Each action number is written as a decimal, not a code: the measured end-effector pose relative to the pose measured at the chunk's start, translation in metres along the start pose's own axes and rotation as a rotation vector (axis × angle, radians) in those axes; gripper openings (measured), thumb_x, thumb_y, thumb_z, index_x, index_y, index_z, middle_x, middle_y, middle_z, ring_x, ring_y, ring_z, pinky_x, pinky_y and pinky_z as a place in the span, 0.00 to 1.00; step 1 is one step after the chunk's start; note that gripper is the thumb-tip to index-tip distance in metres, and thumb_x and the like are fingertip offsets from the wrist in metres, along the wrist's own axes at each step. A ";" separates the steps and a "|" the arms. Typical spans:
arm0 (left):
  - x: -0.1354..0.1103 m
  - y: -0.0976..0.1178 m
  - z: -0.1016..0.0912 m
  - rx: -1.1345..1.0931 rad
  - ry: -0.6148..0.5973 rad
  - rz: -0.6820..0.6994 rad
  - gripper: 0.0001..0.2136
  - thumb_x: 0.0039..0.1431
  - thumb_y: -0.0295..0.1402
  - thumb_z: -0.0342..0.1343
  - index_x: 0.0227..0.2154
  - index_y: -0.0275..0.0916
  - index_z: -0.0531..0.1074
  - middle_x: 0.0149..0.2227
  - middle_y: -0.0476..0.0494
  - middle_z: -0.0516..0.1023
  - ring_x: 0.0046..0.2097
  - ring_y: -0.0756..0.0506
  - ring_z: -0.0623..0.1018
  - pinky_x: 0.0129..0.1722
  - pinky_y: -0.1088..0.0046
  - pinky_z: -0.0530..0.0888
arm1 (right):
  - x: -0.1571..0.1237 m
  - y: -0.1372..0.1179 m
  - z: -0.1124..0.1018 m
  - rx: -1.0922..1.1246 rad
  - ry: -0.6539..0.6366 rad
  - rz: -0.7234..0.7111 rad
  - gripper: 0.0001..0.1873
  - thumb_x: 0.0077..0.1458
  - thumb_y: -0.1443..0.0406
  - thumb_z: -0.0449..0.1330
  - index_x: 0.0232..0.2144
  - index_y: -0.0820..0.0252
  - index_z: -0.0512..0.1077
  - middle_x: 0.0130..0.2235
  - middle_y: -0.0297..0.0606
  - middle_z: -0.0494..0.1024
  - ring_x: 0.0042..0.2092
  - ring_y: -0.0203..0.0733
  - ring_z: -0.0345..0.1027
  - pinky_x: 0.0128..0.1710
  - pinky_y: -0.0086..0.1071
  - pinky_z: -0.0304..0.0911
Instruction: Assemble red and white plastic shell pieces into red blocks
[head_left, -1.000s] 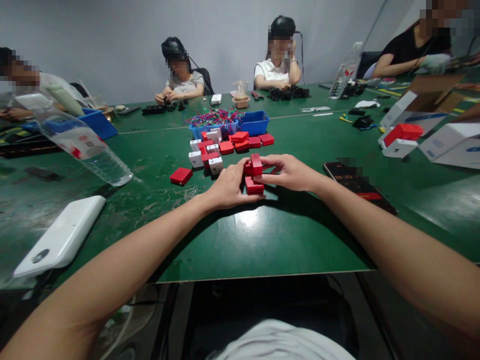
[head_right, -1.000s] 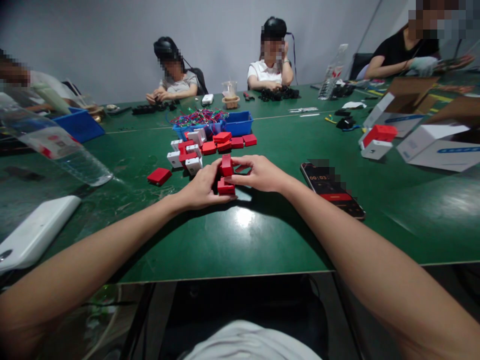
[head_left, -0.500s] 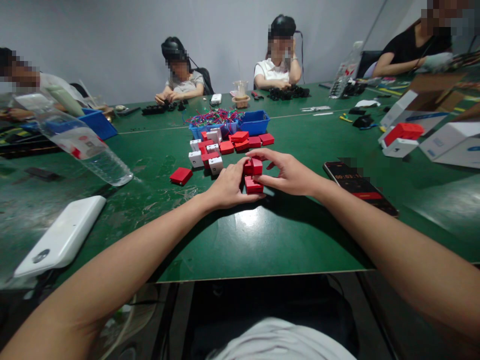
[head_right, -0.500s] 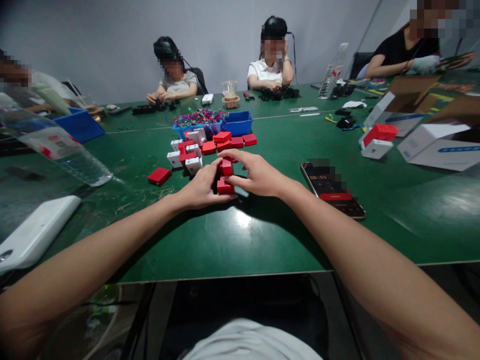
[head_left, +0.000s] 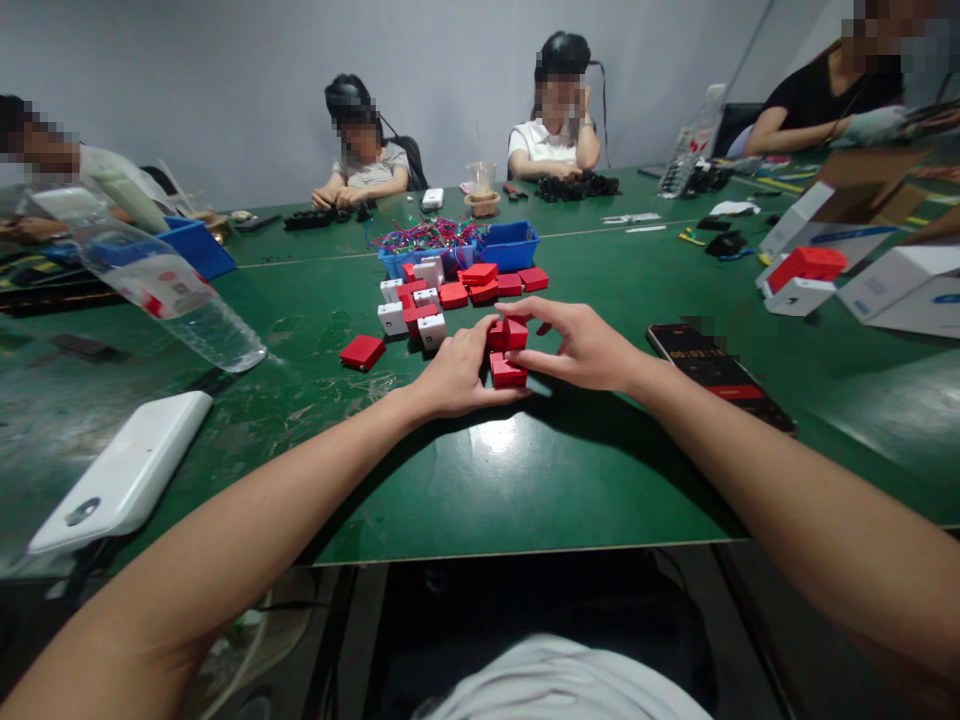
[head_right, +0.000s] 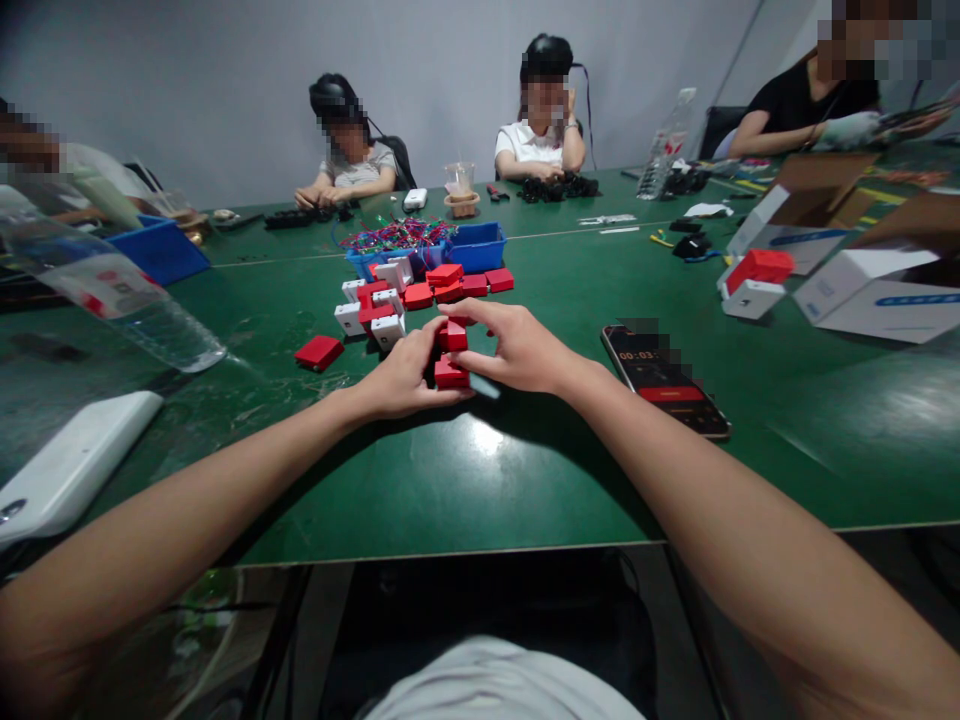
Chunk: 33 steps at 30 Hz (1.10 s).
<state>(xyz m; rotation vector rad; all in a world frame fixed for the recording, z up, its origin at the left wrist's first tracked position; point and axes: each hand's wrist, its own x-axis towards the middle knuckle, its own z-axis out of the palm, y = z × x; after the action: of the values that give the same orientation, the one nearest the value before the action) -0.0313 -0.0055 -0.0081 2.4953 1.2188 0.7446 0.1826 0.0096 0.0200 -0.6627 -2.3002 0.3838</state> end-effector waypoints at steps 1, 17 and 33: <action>0.000 0.000 0.000 0.002 -0.003 0.001 0.43 0.49 0.54 0.64 0.61 0.37 0.55 0.56 0.31 0.72 0.54 0.32 0.74 0.54 0.50 0.70 | 0.000 0.000 0.000 -0.002 -0.001 0.000 0.26 0.56 0.62 0.63 0.57 0.58 0.70 0.54 0.44 0.77 0.51 0.47 0.74 0.52 0.41 0.69; 0.000 0.002 -0.001 0.016 -0.018 -0.016 0.44 0.48 0.54 0.64 0.62 0.36 0.55 0.57 0.30 0.71 0.55 0.31 0.73 0.54 0.49 0.69 | 0.001 -0.002 -0.003 0.016 -0.010 0.020 0.25 0.56 0.61 0.64 0.56 0.57 0.71 0.54 0.43 0.78 0.51 0.48 0.74 0.50 0.42 0.69; 0.000 0.001 -0.001 0.034 -0.023 0.004 0.41 0.49 0.54 0.64 0.61 0.38 0.56 0.55 0.32 0.72 0.53 0.33 0.74 0.53 0.51 0.70 | 0.001 -0.003 -0.002 -0.044 -0.058 -0.033 0.21 0.60 0.59 0.61 0.56 0.52 0.72 0.51 0.43 0.78 0.51 0.48 0.72 0.53 0.44 0.67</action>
<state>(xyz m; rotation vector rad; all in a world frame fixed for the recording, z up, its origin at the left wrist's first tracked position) -0.0310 -0.0061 -0.0064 2.5268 1.2288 0.7008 0.1819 0.0081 0.0233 -0.6416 -2.3780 0.3420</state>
